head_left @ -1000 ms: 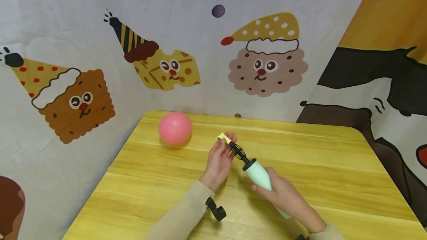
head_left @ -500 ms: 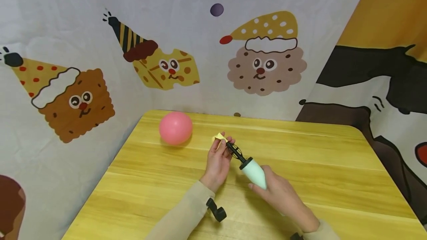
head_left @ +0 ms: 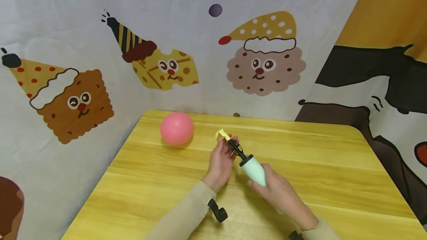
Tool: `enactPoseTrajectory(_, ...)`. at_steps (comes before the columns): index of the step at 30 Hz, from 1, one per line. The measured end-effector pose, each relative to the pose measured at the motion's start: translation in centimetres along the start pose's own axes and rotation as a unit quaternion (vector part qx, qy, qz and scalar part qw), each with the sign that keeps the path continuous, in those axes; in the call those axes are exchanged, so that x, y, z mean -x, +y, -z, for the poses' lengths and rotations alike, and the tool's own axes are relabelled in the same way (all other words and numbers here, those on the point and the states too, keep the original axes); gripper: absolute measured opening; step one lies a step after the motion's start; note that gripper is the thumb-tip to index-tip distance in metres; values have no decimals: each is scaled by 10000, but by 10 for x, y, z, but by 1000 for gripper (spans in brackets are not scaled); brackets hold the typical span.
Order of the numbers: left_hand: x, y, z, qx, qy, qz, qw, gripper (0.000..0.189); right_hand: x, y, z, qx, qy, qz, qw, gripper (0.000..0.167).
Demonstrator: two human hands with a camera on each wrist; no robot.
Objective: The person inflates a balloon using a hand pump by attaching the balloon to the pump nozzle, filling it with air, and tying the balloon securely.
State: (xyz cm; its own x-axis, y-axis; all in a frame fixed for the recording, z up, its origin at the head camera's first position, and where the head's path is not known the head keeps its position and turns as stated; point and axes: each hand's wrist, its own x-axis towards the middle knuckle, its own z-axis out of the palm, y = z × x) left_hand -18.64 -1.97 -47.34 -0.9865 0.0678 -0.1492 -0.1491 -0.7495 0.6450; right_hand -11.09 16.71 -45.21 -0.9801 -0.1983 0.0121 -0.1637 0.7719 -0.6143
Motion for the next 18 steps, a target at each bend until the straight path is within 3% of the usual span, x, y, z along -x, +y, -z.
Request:
enactPoseTrajectory(4, -1, 3, 2, -41, -555, 285, 9980, 45, 0, -1, 2, -344, -126, -59, 9993, 65)
enactPoseTrajectory(7, -1, 4, 1, -2, -721, 296, 9970, 35, 1, -2, 2, -561, -259, -142, 9980, 65)
enactPoseTrajectory(18, -4, 8, -6, 192, -91, -258, 9994, 34, 0, -6, 1, -780, -324, -163, 9963, 65)
